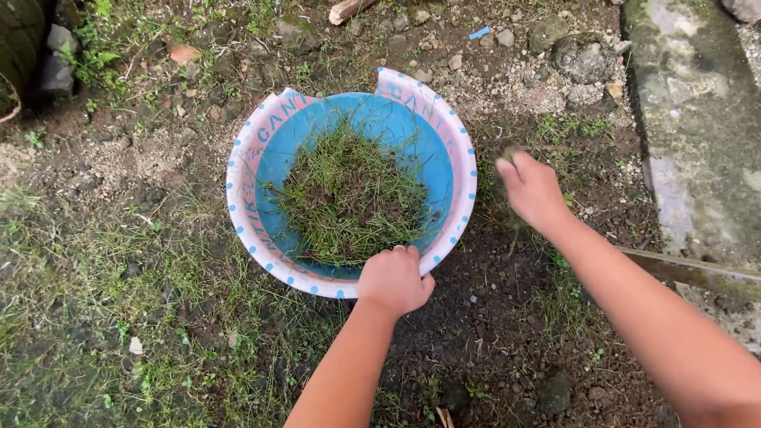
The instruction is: Pulling weeds from a patch of dirt and placing them in a bucket.
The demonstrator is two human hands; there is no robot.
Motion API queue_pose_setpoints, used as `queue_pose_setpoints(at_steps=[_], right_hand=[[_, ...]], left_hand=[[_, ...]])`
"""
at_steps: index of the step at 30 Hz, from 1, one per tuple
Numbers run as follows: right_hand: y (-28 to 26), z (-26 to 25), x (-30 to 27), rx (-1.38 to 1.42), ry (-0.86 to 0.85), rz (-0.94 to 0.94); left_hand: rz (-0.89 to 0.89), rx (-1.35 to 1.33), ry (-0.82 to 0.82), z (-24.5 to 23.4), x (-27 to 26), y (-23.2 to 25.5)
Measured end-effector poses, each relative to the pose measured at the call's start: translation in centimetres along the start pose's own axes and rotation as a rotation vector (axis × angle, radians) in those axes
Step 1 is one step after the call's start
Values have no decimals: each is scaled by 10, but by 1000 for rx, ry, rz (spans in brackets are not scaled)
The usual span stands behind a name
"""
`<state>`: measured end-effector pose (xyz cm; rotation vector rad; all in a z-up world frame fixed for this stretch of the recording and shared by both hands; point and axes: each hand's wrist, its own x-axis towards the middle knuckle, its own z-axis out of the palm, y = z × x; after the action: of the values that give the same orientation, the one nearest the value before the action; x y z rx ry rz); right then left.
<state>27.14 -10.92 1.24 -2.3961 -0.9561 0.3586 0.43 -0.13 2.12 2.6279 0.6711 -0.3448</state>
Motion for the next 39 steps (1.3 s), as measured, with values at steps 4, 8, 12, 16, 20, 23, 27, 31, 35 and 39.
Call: queue_pose_setpoints(at_steps=[4, 8, 12, 16, 20, 23, 27, 31, 35, 39], right_hand=[[-67, -33, -1, -2, -18, -498], [-47, -38, 4, -71, 25, -646], [26, 13, -25, -447, -100, -373], [48, 62, -70, -479, -299, -898], [47, 92, -69, -400, -149, -1023], [55, 105, -50, -456, -168, -815], [67, 104, -33, -495, -352, -499], [86, 85, -16, -445, -383, -407], [112, 63, -4, -517, -314, -654], [105, 40, -12, -677, -233, -805]], left_hand=[[30, -6, 45, 4, 1, -1], [14, -16, 46, 7, 1, -2], [18, -10, 45, 5, 1, -2], [24, -10, 51, 5, 1, -3], [23, -8, 51, 6, 1, -2], [19, 0, 51, 4, 0, -1], [14, 28, 20, 2, 0, -1], [2, 24, 3, 1, 0, 0], [0, 26, 4, 0, 0, 1], [-3, 26, 14, 2, 1, 1]])
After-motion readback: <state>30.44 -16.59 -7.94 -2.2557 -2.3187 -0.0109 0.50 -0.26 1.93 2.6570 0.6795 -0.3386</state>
